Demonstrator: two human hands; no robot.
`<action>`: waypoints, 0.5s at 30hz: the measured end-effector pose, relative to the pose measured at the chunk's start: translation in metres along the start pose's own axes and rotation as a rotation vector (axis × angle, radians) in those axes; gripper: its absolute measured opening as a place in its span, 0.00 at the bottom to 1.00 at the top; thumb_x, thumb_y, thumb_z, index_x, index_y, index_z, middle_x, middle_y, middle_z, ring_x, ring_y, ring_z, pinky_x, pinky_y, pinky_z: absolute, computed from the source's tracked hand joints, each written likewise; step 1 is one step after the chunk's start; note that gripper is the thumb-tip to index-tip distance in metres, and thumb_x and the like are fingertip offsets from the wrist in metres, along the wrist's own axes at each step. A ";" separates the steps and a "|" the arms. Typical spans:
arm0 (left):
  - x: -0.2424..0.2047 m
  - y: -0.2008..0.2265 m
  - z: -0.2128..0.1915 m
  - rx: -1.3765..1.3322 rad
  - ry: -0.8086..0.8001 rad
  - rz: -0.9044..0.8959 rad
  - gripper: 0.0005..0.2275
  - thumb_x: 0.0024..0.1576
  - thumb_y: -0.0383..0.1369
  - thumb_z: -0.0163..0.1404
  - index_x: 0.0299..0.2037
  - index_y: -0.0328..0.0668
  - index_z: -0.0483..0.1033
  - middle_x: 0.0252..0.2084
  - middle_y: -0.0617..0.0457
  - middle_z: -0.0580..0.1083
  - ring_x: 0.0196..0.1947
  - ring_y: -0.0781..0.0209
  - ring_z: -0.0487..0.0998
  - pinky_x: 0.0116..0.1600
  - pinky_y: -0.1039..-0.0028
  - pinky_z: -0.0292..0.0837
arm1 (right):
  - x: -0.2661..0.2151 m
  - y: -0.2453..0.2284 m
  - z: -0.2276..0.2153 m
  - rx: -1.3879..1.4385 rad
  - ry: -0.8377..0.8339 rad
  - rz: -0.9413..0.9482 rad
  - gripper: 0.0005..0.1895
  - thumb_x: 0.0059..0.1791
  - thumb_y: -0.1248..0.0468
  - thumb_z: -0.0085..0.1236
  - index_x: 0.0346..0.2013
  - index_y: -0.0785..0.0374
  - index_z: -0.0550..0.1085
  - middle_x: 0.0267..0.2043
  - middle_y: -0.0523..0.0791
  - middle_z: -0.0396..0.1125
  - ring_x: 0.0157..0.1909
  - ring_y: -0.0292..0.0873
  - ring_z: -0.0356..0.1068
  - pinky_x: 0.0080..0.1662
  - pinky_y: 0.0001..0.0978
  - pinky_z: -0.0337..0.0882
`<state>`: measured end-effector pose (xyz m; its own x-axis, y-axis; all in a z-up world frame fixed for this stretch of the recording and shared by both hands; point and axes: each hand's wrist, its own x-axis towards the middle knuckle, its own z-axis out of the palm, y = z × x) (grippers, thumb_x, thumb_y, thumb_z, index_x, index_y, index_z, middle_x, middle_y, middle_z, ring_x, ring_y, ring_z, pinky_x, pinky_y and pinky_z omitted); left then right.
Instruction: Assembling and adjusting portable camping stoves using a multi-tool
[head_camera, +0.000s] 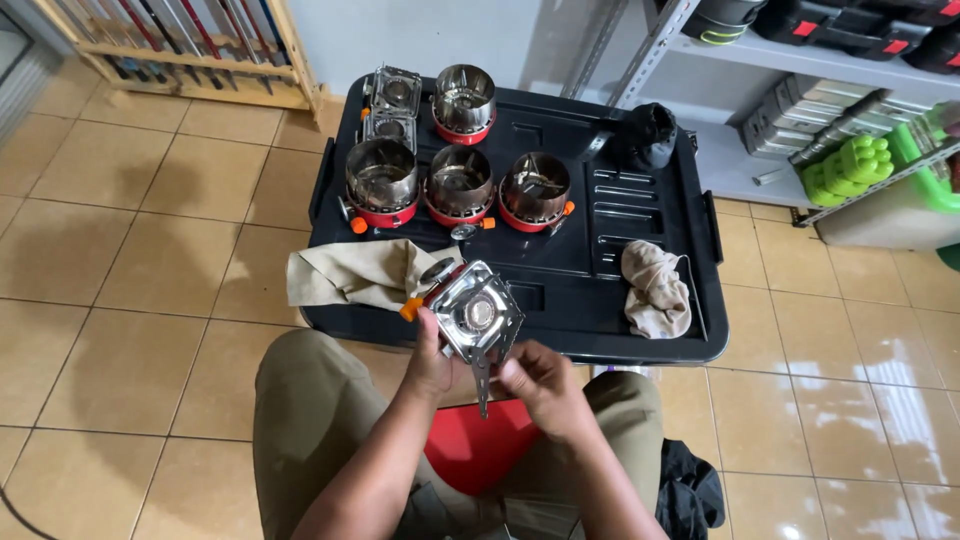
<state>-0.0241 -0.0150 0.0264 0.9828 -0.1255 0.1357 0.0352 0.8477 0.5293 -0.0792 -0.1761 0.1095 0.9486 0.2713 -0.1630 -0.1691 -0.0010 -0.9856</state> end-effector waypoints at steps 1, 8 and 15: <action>0.000 -0.003 0.009 -0.003 0.001 -0.002 0.45 0.50 0.66 0.46 0.67 0.34 0.61 0.62 0.39 0.70 0.60 0.46 0.72 0.60 0.57 0.72 | 0.001 0.000 0.000 -0.001 0.001 0.003 0.16 0.49 0.53 0.60 0.34 0.65 0.74 0.32 0.48 0.73 0.34 0.45 0.76 0.40 0.37 0.81; 0.004 -0.010 0.007 -0.030 0.061 0.083 0.37 0.57 0.62 0.38 0.64 0.35 0.65 0.57 0.37 0.74 0.54 0.46 0.77 0.65 0.48 0.68 | 0.001 0.001 -0.020 -0.380 0.177 -0.292 0.08 0.46 0.64 0.69 0.31 0.66 0.80 0.22 0.49 0.73 0.26 0.42 0.75 0.30 0.34 0.76; -0.005 0.001 0.036 -0.112 0.092 -0.109 0.37 0.56 0.61 0.42 0.65 0.38 0.65 0.60 0.40 0.72 0.58 0.46 0.74 0.67 0.47 0.65 | 0.001 -0.025 -0.064 -0.995 0.085 -0.597 0.04 0.48 0.65 0.63 0.34 0.62 0.80 0.34 0.50 0.75 0.39 0.59 0.77 0.40 0.43 0.77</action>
<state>-0.0356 -0.0321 0.0560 0.9843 -0.1763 0.0032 0.1569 0.8843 0.4398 -0.0564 -0.2376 0.1314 0.8278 0.4180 0.3741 0.5597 -0.6602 -0.5009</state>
